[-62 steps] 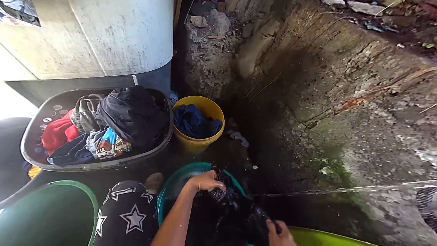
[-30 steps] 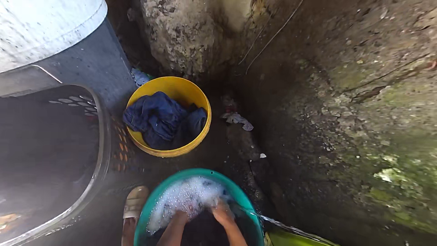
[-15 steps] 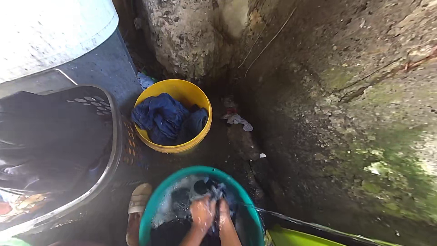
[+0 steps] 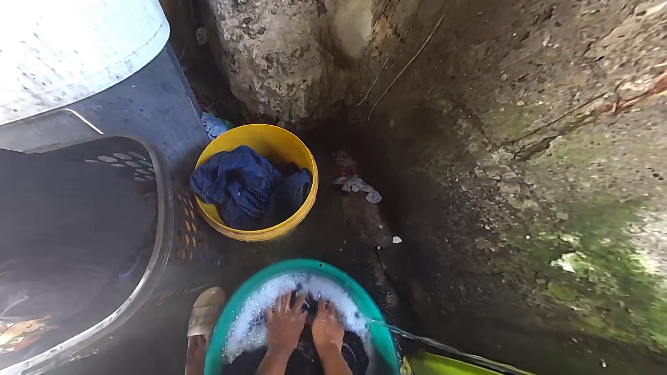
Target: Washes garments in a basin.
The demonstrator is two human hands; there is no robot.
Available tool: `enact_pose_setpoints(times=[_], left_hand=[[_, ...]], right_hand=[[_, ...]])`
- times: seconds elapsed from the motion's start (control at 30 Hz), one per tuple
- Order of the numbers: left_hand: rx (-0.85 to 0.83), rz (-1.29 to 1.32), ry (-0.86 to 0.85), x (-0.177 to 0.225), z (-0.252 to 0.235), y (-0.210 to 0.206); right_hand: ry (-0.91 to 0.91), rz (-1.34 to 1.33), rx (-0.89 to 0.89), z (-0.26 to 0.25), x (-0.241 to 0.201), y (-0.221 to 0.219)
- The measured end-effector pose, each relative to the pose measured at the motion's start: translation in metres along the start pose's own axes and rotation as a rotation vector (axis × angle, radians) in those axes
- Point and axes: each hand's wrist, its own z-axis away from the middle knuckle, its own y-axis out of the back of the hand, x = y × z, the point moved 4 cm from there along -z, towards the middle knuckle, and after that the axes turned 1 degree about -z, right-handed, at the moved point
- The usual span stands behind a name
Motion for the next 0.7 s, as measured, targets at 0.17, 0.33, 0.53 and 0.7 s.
enact_pose_setpoints(times=[0.17, 0.33, 0.53, 0.7], left_hand=[[-0.524, 0.157, 0.207, -0.008, -0.014, -0.002], [-0.474, 0.133, 0.201, 0.003, -0.023, 0.011], [0.225, 0.493, -0.108, 0.05, 0.025, 0.045], [0.678, 0.351, -0.183, 0.08, 0.058, 0.035]], right_hand=[[-0.081, 0.014, -0.242, -0.018, -0.011, 0.008], [-0.017, -1.142, 0.003, -0.008, 0.022, 0.019], [-0.25, -1.702, 0.169, -0.01, 0.034, 0.009], [0.018, -1.318, 0.127, 0.023, 0.01, 0.037]])
